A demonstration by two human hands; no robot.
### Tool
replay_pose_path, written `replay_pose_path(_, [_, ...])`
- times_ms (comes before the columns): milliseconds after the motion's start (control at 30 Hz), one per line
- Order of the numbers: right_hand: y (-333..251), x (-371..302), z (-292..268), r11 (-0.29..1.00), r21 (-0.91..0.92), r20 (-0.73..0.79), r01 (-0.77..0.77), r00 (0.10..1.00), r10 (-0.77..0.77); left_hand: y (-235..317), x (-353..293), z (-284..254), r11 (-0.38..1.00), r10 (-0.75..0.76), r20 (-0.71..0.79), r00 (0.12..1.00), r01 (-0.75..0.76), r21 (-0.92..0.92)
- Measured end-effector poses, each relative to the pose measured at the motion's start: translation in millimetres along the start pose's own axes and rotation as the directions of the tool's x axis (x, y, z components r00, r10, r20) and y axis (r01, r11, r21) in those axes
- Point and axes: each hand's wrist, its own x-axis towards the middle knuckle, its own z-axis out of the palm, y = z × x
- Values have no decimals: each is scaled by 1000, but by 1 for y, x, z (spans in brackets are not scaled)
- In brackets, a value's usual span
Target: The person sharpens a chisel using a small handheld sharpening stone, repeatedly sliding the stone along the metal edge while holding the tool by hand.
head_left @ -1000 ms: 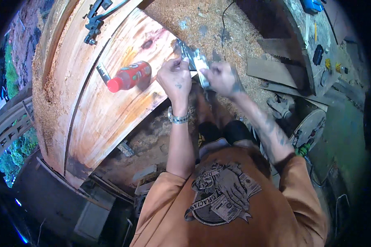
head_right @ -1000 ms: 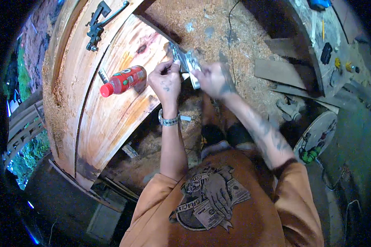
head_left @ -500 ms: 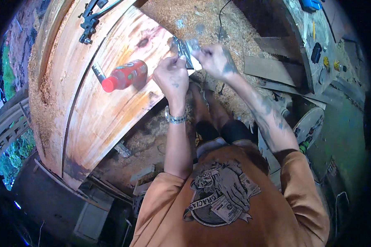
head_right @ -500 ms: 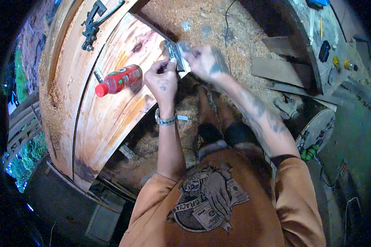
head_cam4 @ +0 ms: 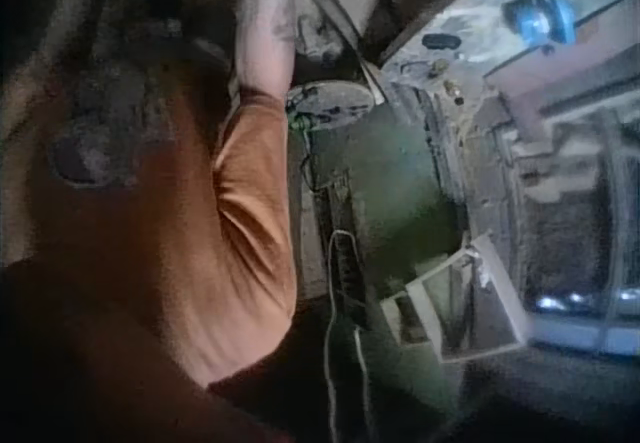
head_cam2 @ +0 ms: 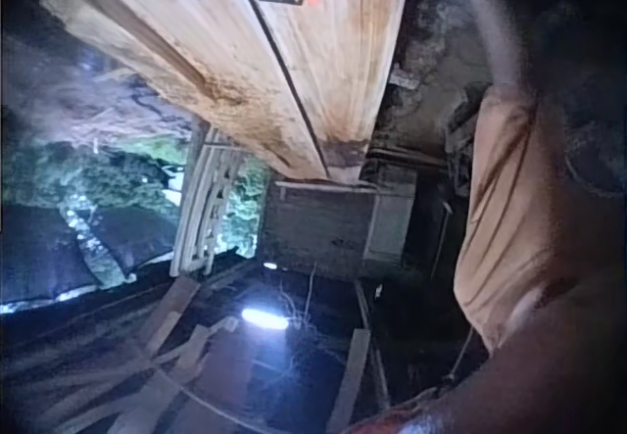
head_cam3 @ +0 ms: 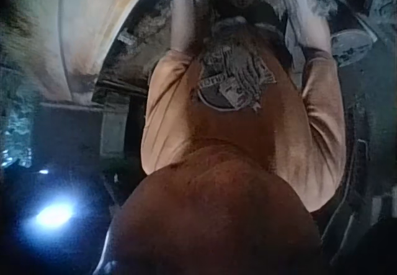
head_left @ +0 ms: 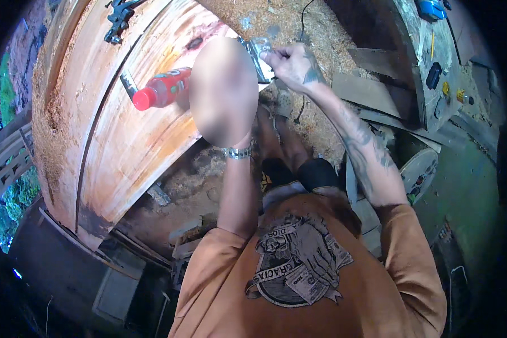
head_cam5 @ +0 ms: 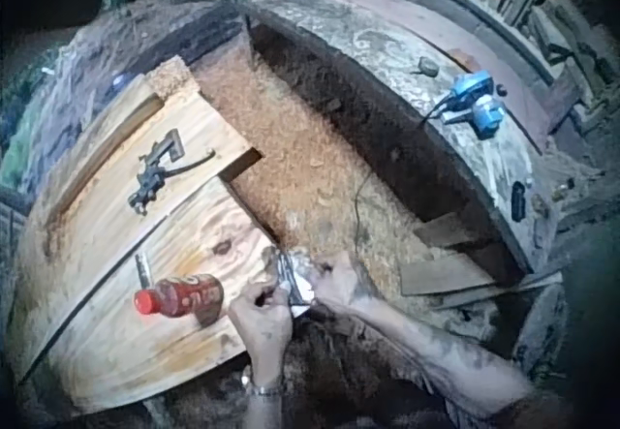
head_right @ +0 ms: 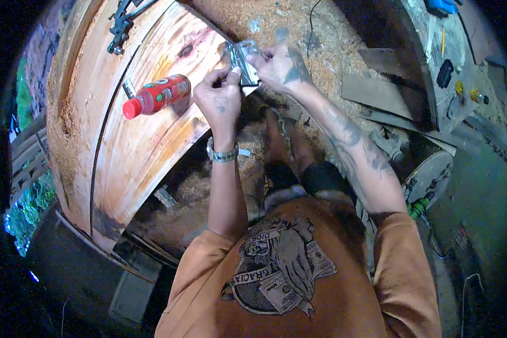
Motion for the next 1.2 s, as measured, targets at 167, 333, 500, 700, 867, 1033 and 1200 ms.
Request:
replay_pose_path(167, [10,-58,4,1000,-26,5,12,1000,-12,-6,0,1,1000,-16,13,1000,16,-1])
replay_pose_path(333, [3,-15,3,993,-114,-33,24,999,-28,-5,-2,-4,999,-29,3,1000,29,-23])
replay_pose_path(500, [1,-25,3,998,-46,-42,31,999,-33,0,-2,0,1000,-28,2,1000,28,-1])
replay_pose_path(700, [20,-59,8,1000,-23,-25,13,1000,-13,-5,0,2,998,-39,-4,999,39,-39])
replay_pose_path(867, [7,-9,6,996,-81,-46,45,998,-49,-5,0,0,997,-17,-13,1000,16,-77])
replay_pose_path(1033, [16,-38,1,992,-117,8,39,999,-38,-6,0,3,1000,29,9,1000,-29,-12])
replay_pose_path(1200, [15,-43,3,988,-82,-15,127,992,-129,-4,-1,0,995,-67,-20,998,66,-79])
